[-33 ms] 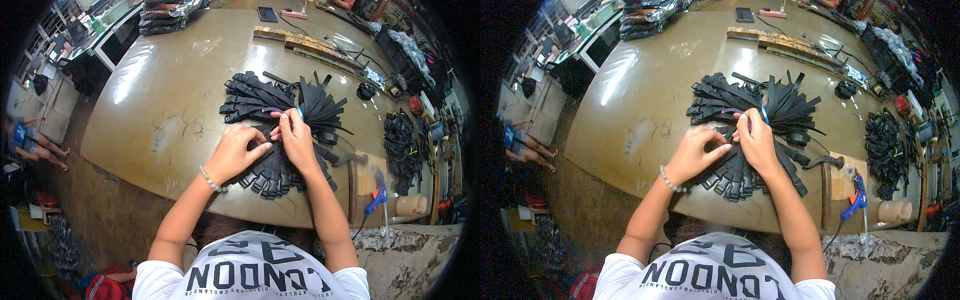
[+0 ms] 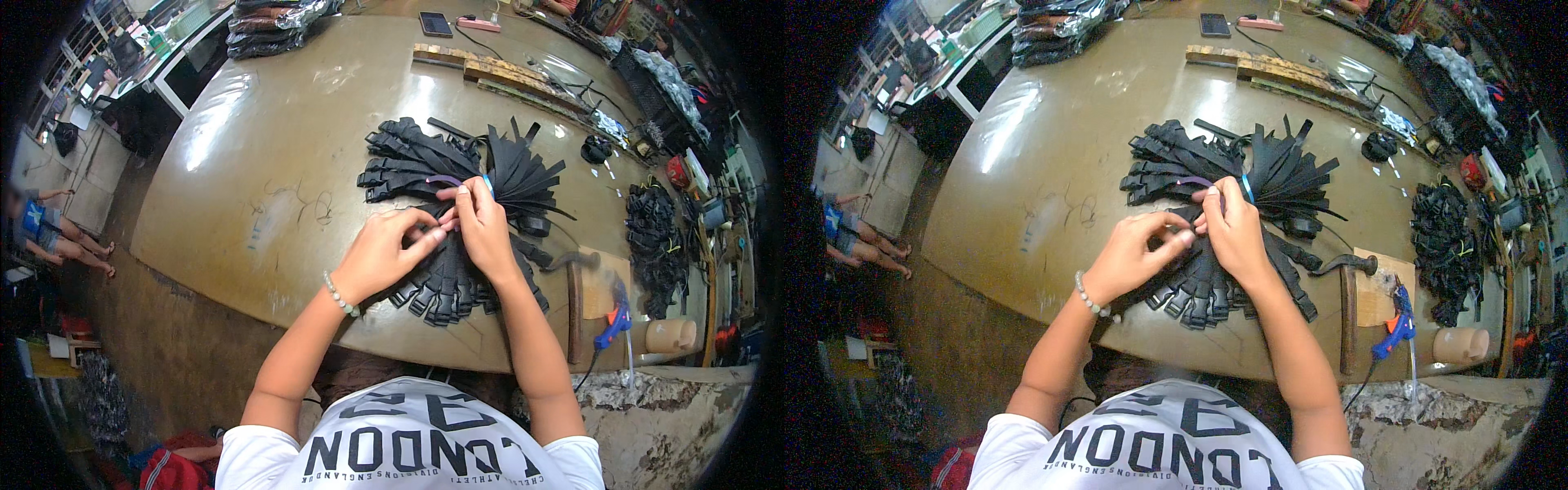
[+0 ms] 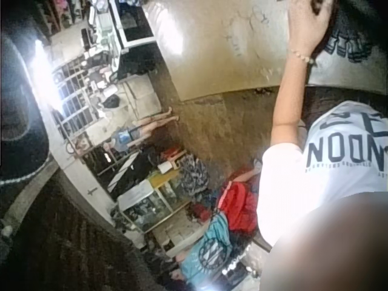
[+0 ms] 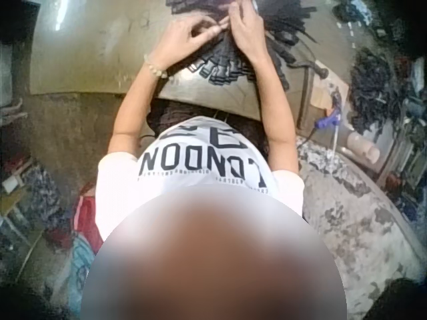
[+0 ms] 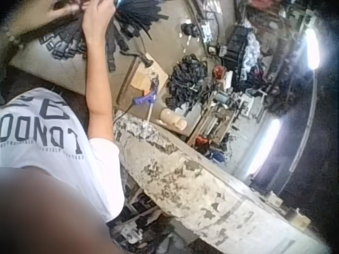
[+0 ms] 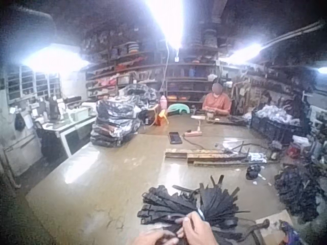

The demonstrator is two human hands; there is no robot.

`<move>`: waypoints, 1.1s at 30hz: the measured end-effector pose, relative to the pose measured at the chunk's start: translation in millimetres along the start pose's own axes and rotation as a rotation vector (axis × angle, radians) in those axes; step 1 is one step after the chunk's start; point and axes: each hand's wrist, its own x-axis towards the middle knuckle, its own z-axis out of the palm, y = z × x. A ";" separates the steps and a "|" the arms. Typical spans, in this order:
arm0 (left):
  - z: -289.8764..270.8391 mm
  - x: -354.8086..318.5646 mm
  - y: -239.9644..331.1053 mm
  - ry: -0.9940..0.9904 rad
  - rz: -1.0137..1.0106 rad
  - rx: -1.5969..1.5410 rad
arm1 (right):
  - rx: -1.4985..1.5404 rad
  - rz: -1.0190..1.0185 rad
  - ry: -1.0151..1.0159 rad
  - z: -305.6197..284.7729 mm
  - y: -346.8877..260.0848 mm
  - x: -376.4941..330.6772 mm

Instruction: The person repeatedly picks up black webbing straps and plastic buckles from a pile on a table. They thread the strap ends through the buckles and pull them tight, then place the assembled units back on the table. The process is repeated continuously throughout the clip.

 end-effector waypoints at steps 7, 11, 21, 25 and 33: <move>-23.0 12.9 -28.4 0.084 -0.016 0.344 | -0.588 -0.190 -0.048 -4.2 -9.4 -5.0; -22.3 7.3 -23.6 -0.192 -0.228 0.057 | -0.641 -0.087 -0.125 -18.4 -20.3 -11.8; -1.6 -8.7 -10.8 0.252 0.064 0.363 | -0.211 -0.133 -0.083 -17.3 4.9 -42.3; -18.3 12.0 -22.3 0.177 0.115 0.529 | -0.318 -0.173 -0.075 -22.1 8.2 -55.0; -19.1 -31.2 0.9 0.062 -0.181 0.070 | 0.019 -0.062 -0.044 -15.0 -13.8 -54.2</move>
